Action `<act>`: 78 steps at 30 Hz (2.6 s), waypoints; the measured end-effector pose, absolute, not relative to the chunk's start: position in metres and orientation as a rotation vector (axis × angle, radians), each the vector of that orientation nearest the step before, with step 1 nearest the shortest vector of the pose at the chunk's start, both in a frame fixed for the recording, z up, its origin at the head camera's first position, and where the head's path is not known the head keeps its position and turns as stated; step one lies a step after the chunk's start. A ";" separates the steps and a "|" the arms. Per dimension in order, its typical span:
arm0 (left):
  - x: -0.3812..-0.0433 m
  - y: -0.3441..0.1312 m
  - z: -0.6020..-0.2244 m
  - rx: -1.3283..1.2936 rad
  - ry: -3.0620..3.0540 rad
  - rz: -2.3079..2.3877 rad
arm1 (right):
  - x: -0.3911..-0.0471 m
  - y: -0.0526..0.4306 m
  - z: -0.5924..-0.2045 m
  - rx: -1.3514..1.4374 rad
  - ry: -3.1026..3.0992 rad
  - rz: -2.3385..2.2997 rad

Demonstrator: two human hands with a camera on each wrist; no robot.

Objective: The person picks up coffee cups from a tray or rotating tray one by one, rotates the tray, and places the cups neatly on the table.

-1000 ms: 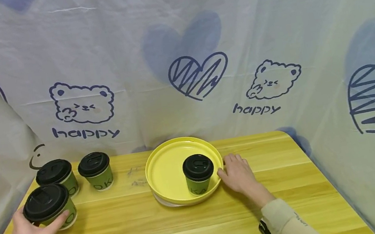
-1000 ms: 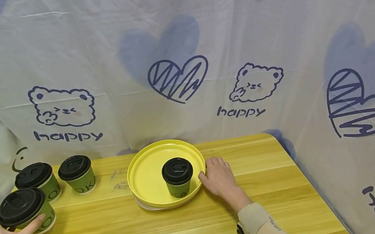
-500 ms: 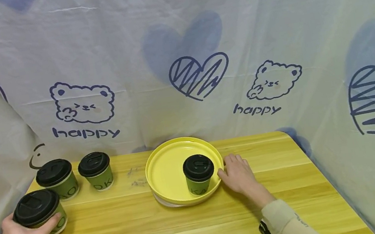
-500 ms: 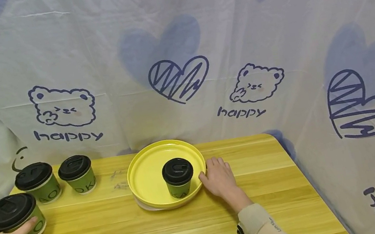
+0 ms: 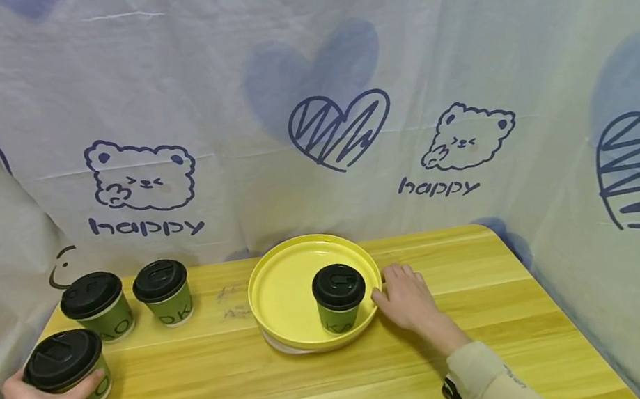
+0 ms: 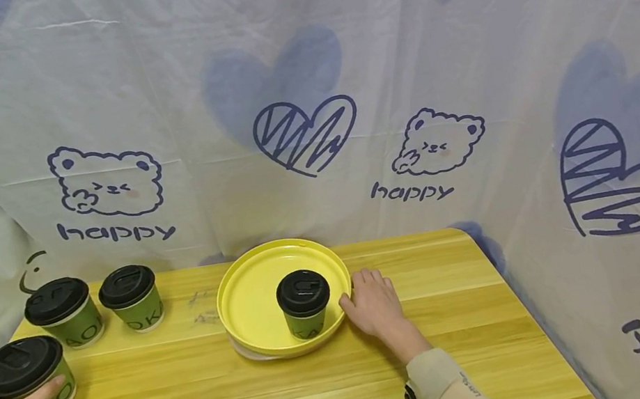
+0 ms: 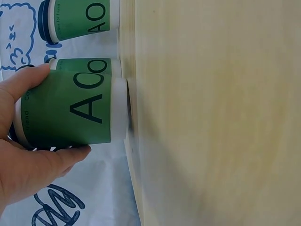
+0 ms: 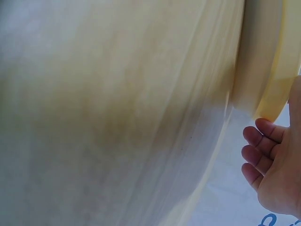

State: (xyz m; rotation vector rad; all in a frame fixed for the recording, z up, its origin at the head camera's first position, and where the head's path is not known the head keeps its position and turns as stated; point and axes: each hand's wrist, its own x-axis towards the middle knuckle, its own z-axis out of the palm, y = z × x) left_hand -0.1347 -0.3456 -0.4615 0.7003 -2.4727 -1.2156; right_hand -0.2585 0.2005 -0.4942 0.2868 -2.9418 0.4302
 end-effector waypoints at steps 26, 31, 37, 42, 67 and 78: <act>-0.136 -0.353 -0.461 0.658 -2.555 -1.206 | -0.257 0.202 -0.494 0.276 -2.941 0.431; -0.136 -0.352 -0.457 0.667 -2.546 -1.234 | -0.258 0.201 -0.497 0.279 -2.932 0.426; -0.134 -0.343 -0.447 0.765 -2.528 -1.228 | -0.259 0.201 -0.498 0.287 -2.928 0.425; -0.132 -0.331 -0.435 0.698 -2.500 -1.140 | -0.259 0.201 -0.497 0.296 -2.919 0.431; -0.148 -0.251 -0.424 0.206 -2.364 -1.121 | -0.255 0.199 -0.495 0.264 -2.928 0.434; -0.168 -0.216 -0.426 0.067 -2.389 -1.210 | -0.258 0.198 -0.494 0.268 -2.928 0.416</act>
